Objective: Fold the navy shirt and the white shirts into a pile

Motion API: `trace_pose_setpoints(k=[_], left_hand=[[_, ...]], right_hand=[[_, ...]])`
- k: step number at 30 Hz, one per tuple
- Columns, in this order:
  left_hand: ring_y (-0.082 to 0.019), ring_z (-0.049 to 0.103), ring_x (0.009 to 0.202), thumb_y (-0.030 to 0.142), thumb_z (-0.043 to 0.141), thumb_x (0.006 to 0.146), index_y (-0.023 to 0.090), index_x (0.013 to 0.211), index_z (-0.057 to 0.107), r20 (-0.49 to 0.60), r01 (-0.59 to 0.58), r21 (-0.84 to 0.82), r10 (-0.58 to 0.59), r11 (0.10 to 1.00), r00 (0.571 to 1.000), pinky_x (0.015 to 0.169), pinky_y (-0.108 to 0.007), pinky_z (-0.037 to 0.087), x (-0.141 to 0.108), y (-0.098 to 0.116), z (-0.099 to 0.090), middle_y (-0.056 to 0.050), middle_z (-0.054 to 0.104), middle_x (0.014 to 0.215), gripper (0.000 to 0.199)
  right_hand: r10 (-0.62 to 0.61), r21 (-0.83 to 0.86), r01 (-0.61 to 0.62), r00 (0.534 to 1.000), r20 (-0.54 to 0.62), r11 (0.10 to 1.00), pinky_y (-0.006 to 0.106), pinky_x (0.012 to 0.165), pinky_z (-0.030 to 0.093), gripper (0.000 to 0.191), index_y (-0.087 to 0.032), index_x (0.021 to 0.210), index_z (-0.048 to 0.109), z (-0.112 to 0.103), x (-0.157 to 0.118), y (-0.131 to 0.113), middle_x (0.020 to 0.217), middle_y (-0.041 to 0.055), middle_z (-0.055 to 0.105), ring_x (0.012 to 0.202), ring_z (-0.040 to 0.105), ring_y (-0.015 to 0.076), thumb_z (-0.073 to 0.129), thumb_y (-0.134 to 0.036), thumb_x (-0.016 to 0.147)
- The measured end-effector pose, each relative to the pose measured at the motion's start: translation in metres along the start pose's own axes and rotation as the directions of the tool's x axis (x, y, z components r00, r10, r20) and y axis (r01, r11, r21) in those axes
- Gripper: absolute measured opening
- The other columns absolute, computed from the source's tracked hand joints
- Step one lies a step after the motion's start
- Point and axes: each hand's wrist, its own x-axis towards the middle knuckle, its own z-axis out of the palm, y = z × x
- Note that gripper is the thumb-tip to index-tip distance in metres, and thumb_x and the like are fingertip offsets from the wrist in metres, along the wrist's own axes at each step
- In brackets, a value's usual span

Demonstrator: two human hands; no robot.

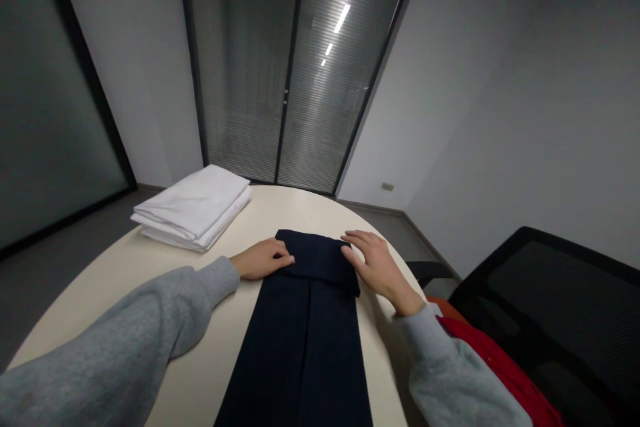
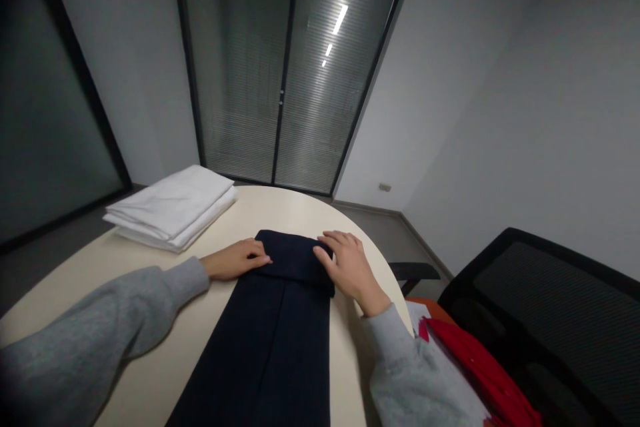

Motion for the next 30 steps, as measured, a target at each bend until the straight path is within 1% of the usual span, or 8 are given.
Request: trace_pose_setpoints(k=[3, 7, 9, 11, 16, 24, 27, 30], left_hand=[[-0.019, 0.068, 0.088, 0.051, 0.054, 0.102, 0.023, 0.096, 0.081, 0.033, 0.008, -0.04, -0.007, 0.999, 0.999, 0.085, -0.032, 0.049, 0.003, -0.001, -0.006, -0.004, 0.074, 0.093, 0.039], [-0.023, 0.068, 0.101, 0.046, 0.055, 0.102, 0.021, 0.108, 0.078, -0.136, 0.061, 0.048, -0.054, 0.997, 0.989, 0.094, -0.035, 0.05, 0.01, 0.004, -0.009, -0.007, 0.075, 0.108, 0.034], [-0.026, 0.063, 0.121, 0.045, 0.054, 0.103, 0.021, 0.126, 0.072, -0.257, 0.086, 0.153, -0.045, 0.985, 0.965, 0.107, -0.042, 0.046, 0.017, 0.005, -0.004, -0.01, 0.071, 0.129, 0.037], [-0.029, 0.051, 0.141, 0.049, 0.052, 0.104, 0.023, 0.147, 0.058, -0.264, 0.094, 0.254, -0.024, 0.963, 0.964, 0.118, -0.047, 0.037, 0.024, 0.003, 0.006, -0.012, 0.059, 0.152, 0.05], [-0.03, 0.033, 0.157, 0.057, 0.036, 0.108, 0.028, 0.165, 0.034, -0.074, 0.077, 0.342, -0.055, 0.937, 0.996, 0.125, -0.052, 0.022, 0.029, -0.01, 0.035, -0.009, 0.04, 0.168, 0.063], [-0.03, 0.03, 0.158, 0.057, 0.03, 0.11, 0.027, 0.165, 0.033, -0.057, 0.082, 0.35, -0.066, 0.933, 0.996, 0.125, -0.053, 0.021, 0.028, -0.01, 0.033, -0.009, 0.038, 0.169, 0.063], [-0.031, 0.031, 0.156, 0.058, 0.039, 0.107, 0.026, 0.162, 0.037, -0.115, 0.021, 0.405, 0.028, 0.914, 0.993, 0.127, -0.054, 0.016, 0.021, 0.004, 0.025, -0.011, 0.037, 0.17, 0.064], [-0.033, 0.04, 0.149, 0.062, 0.062, 0.095, 0.027, 0.158, 0.042, -0.094, -0.124, 0.428, 0.18, 0.895, 0.979, 0.124, -0.052, 0.023, 0.006, 0.017, 0.015, -0.01, 0.043, 0.166, 0.075]], right_hand=[[-0.047, -0.067, 0.041, 0.995, -0.085, 0.997, 0.054, 0.124, 0.028, 0.054, -0.025, 0.15, 0.057, 0.017, 0.029, -0.022, 0.157, 0.0106, 0.054, 0.148, 0.043, 0.0315, 0.041, -0.053, 0.108], [-0.002, -0.103, 0.016, 0.992, 0.127, 0.995, 0.06, 0.128, 0.016, 0.063, -0.028, 0.162, 0.041, 0.072, 0.043, -0.033, 0.168, 0.0091, 0.04, 0.157, 0.03, 0.0345, 0.037, -0.059, 0.108], [-0.005, -0.093, 0.024, 0.98, 0.201, 0.995, 0.061, 0.128, 0.016, 0.065, -0.028, 0.162, 0.04, 0.094, 0.042, -0.029, 0.168, 0.0086, 0.04, 0.156, 0.032, 0.035, 0.035, -0.063, 0.107], [-0.016, -0.087, 0.036, 0.975, 0.22, 0.996, 0.061, 0.128, 0.015, 0.067, -0.028, 0.163, 0.039, 0.104, 0.04, -0.023, 0.168, 0.0085, 0.039, 0.156, 0.032, 0.0355, 0.035, -0.064, 0.107], [-0.022, -0.085, 0.042, 0.973, 0.229, 0.995, 0.06, 0.129, 0.013, 0.067, -0.027, 0.163, 0.038, 0.103, 0.039, -0.016, 0.17, 0.0079, 0.036, 0.157, 0.03, 0.0353, 0.032, -0.062, 0.108], [-0.023, -0.078, 0.037, 0.985, 0.171, 0.996, 0.061, 0.128, 0.018, 0.059, -0.027, 0.158, 0.047, 0.1, 0.039, -0.021, 0.166, 0.0086, 0.044, 0.154, 0.037, 0.034, 0.041, -0.056, 0.107], [-0.027, -0.087, 0.035, 0.995, 0.092, 0.996, 0.059, 0.129, 0.013, 0.051, -0.025, 0.151, 0.055, 0.086, 0.034, -0.027, 0.163, 0.0101, 0.047, 0.152, 0.039, 0.0312, 0.044, -0.047, 0.107], [-0.168, -0.066, 0.175, 0.98, 0.107, 0.982, 0.055, 0.131, 0.009, 0.055, -0.026, 0.149, 0.057, 0.066, 0.018, -0.032, 0.16, 0.0088, 0.05, 0.151, 0.038, 0.0303, 0.057, -0.051, 0.1]])
